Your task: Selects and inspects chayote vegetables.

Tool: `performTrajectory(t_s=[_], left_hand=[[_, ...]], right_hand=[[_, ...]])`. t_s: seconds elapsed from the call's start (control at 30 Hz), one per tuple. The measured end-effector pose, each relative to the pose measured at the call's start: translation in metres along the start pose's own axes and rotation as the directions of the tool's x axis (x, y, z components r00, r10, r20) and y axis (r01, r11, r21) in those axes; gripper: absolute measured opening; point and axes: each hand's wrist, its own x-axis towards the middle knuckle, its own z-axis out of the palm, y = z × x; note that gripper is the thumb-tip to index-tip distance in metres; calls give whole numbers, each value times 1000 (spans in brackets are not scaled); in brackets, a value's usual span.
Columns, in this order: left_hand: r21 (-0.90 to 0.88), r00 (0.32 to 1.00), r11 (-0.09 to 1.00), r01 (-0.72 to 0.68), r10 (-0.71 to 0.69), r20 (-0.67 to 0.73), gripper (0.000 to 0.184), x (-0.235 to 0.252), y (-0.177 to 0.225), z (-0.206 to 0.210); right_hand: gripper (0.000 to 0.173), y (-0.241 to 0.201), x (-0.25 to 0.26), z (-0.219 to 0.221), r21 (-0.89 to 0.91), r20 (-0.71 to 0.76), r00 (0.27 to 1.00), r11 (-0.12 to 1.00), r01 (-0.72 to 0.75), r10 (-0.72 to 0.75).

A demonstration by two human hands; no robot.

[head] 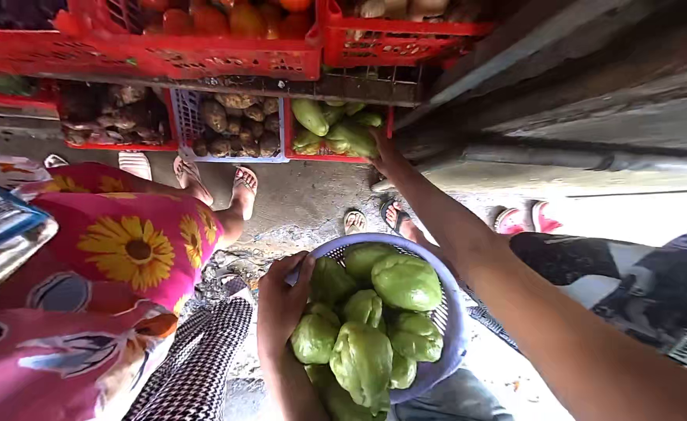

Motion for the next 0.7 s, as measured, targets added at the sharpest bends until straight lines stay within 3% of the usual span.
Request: performTrajectory(t_s=[0.07, 0.13, 0.2, 0.23, 0.27, 0.33, 0.4, 0.47, 0.53, 0.6, 0.7], left_hand=[[45, 1000, 999, 18, -18, 6, 30, -4, -1, -1], [76, 1000, 997, 11, -11, 5, 30, -7, -4, -3], [101, 1000, 995, -3, 1, 24, 31, -11, -6, -7], [113, 999, 994, -9, 5, 36, 31, -15, -7, -9], [119, 999, 993, -9, 3, 52, 32, -17, -7, -10], [127, 996, 992, 0, -11, 88, 33, -24, -6, -12], [160, 993, 987, -2, -17, 121, 32, -29, 0, -11], [192, 990, 981, -13, -14, 143, 29, -37, 6, -9], [211, 988, 977, -36, 3, 154, 27, -42, 12, -7], [216, 985, 975, -43, 6, 172, 28, -49, 11, -6], [214, 985, 975, -59, 22, 171, 31, -55, 1, -5]], right_hand=[[61, -6, 12, 10, 154, 93, 985, 980, 128, -143], [56, -3, -17, 4, -81, 276, 941, 971, 227, -196], [44, -6, -98, -11, -364, 537, 838, 871, 331, -94], [43, -10, -151, -23, -411, 658, 750, 799, 438, -73], [47, -12, -206, -35, -410, 753, 651, 709, 574, -91], [64, -1, -318, -53, -406, 824, 546, 514, 756, -151], [93, 39, -403, -50, -528, 755, 608, 324, 785, -244], [98, 83, -456, -40, -647, 632, 662, 194, 737, -403], [91, 107, -476, -39, -664, 525, 660, 227, 713, -537], [86, 107, -483, -48, -588, 439, 664, 365, 722, -605], [88, 56, -471, -70, -398, 237, 723, 614, 682, -649]])
